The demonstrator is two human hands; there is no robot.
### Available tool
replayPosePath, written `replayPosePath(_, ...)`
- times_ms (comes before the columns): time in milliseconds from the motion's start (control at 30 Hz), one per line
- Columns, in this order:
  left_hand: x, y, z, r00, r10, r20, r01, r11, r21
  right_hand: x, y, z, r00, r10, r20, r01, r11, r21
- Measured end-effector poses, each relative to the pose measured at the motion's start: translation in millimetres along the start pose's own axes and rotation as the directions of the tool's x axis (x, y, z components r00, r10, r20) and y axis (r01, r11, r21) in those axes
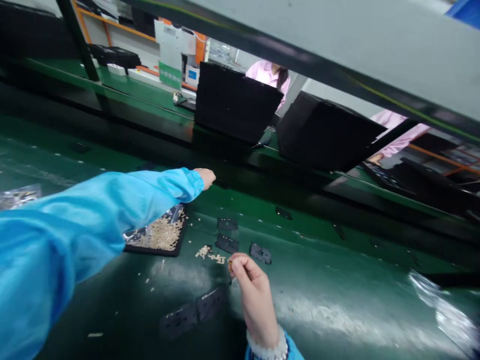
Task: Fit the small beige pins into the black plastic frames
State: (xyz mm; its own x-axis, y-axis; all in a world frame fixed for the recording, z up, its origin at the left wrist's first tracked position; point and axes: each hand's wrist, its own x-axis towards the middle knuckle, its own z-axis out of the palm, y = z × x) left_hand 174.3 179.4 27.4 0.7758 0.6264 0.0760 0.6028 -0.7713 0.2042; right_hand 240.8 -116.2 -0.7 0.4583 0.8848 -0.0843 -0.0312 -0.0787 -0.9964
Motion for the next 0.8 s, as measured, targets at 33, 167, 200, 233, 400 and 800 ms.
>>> replayPosePath(33,16.7,7.3,9.9,1.000,0.021,0.013,-0.021,0.999,0.024,-2.1,2.8,-3.1,1.000,0.001,-0.021,-0.001,1.000,0.002)
replayPosePath(167,53.4,26.4,43.4,0.997,0.060,0.047,-0.064,0.993,0.099,-2.7,9.5,-14.7,0.999,0.002,-0.054,0.000,0.999,0.035)
replayPosePath(200,55.8,27.9,49.0,0.996,0.067,0.058,-0.073,0.991,0.111,-2.0,10.5,-17.2,0.999,0.004,-0.054,-0.001,0.999,0.044)
replayPosePath(233,56.1,28.4,52.9,0.995,0.076,0.068,-0.084,0.989,0.121,-1.2,11.4,-19.4,0.998,0.007,-0.056,-0.004,0.999,0.054)
replayPosePath(400,32.2,28.3,45.4,0.979,0.184,0.088,-0.195,0.971,0.137,1.5,14.4,-24.3,0.995,0.056,-0.079,-0.041,0.982,0.183)
replayPosePath(800,-190.8,83.2,-1.5,0.814,0.426,-0.394,-0.576,0.680,-0.454,-26.4,-13.2,12.1,0.963,0.015,0.270,-0.198,0.719,0.667)
